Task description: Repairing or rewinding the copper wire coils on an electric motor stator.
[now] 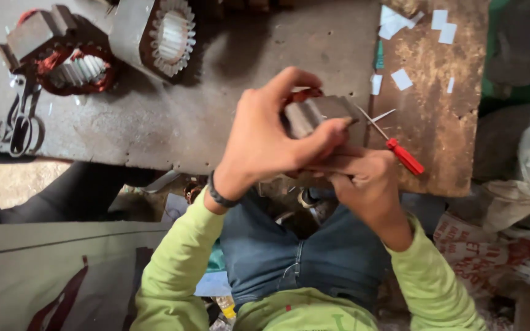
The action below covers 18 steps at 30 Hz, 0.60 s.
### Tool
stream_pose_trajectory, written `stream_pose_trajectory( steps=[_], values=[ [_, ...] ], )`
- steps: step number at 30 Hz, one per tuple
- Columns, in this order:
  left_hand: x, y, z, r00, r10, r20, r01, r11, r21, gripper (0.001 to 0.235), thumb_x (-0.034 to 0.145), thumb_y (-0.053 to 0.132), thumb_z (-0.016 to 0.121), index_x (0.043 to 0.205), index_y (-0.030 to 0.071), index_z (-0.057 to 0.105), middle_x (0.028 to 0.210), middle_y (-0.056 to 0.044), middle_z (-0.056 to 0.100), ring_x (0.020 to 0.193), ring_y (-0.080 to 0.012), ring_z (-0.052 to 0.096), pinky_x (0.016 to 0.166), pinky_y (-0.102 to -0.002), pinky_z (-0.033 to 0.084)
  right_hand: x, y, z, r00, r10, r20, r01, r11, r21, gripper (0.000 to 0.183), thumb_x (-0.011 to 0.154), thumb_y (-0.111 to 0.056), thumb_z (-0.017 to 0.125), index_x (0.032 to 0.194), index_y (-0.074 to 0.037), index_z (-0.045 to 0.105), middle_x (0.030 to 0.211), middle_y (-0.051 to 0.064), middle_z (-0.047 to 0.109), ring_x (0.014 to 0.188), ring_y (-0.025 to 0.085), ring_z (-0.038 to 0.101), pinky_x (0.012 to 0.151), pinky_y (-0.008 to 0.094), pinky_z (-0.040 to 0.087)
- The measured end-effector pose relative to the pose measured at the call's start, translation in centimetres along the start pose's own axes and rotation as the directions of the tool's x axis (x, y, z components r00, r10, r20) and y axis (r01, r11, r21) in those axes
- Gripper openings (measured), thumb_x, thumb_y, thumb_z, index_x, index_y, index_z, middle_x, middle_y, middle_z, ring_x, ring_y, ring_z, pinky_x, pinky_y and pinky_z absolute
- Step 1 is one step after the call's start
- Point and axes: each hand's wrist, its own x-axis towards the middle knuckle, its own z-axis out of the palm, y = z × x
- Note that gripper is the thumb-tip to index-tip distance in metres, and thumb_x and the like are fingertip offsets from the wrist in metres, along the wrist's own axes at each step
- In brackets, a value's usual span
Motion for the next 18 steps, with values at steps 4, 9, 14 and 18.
stream_pose_trajectory(
  steps=[4,9,14,18],
  values=[
    [0.3,0.6,0.1,0.998,0.047,0.043,-0.053,0.990,0.134,0.050,0.082,0.038,0.084,0.112,0.002,0.067,0.079,-0.010,0.070,0.060,-0.0155,0.062,0.059,-0.029,0.049,-0.3,1.5,-1.1,0.999,0.044,0.027,-0.042,0.998,-0.048,0.022,0.085,0.004,0.071,0.100,-0.011,0.080,0.096,0.011,0.078,0.085,0.024,0.078,0.074,0.033,0.059],
    [0.5,-0.4,-0.5,0.983,0.140,0.118,-0.149,0.986,0.074,0.050,0.086,0.041,0.084,0.112,0.001,0.066,0.089,-0.012,0.072,0.073,-0.0189,0.067,0.070,-0.029,0.053,1.2,0.9,-2.6,0.981,-0.137,0.140,0.143,0.989,-0.038,0.037,0.078,0.009,0.062,0.104,-0.011,0.080,0.094,0.016,0.074,0.086,0.031,0.075,0.076,0.036,0.058],
    [0.8,-0.3,-0.7,0.971,0.174,0.162,-0.188,0.979,0.081,0.049,0.087,0.040,0.083,0.113,0.001,0.067,0.091,-0.011,0.072,0.080,-0.0151,0.071,0.075,-0.030,0.056,2.0,-0.6,-2.7,0.970,-0.010,0.242,-0.005,0.998,0.062,0.041,0.077,0.008,0.060,0.106,-0.013,0.080,0.094,0.011,0.078,0.083,0.023,0.080,0.075,0.032,0.061],
    [1.5,0.5,-1.0,0.979,0.055,0.196,-0.077,0.992,0.104,0.051,0.081,0.040,0.083,0.110,0.000,0.069,0.081,-0.011,0.071,0.069,-0.0149,0.065,0.064,-0.032,0.052,1.2,-1.3,-1.6,0.988,0.014,0.152,-0.004,0.998,-0.067,0.039,0.080,0.008,0.062,0.104,-0.015,0.083,0.091,0.012,0.075,0.079,0.024,0.078,0.072,0.032,0.060]
  ],
)
